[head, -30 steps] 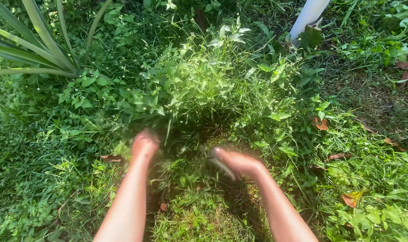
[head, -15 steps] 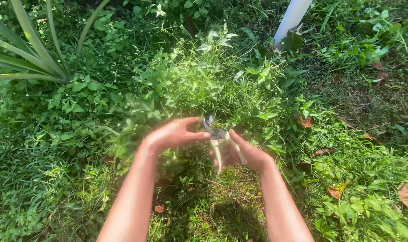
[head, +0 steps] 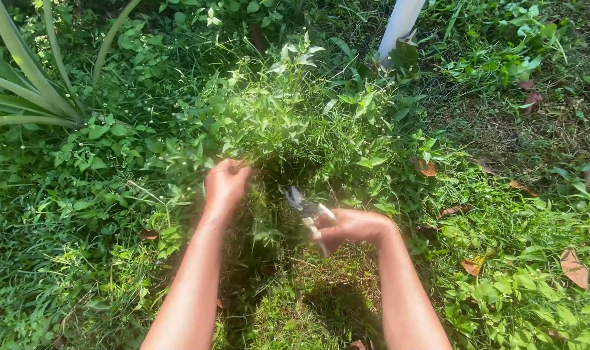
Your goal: Cutting grass and weeding using hand shears in a garden.
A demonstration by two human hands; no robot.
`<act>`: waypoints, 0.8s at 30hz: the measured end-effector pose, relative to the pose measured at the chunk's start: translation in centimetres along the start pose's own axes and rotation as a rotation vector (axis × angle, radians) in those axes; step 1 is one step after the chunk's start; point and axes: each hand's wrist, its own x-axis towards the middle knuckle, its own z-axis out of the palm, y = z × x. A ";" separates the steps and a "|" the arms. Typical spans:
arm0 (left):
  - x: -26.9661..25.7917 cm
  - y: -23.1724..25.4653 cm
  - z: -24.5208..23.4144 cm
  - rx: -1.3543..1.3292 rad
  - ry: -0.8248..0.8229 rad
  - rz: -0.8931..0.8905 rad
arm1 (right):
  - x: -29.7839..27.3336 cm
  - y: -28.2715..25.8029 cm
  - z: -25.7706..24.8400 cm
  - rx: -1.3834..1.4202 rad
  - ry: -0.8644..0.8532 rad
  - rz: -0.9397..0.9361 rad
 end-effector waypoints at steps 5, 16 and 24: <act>-2.0 -0.1 1.0 1.413 0.247 0.088 | -1.7 1.2 -1.2 0.084 0.265 0.204; 0.0 -15.2 -0.1 1.567 -0.003 0.155 | -0.2 0.8 -0.7 0.147 0.392 0.138; 2.6 -12.2 -8.6 1.231 -0.075 -0.362 | 1.8 0.9 1.7 0.206 0.322 0.101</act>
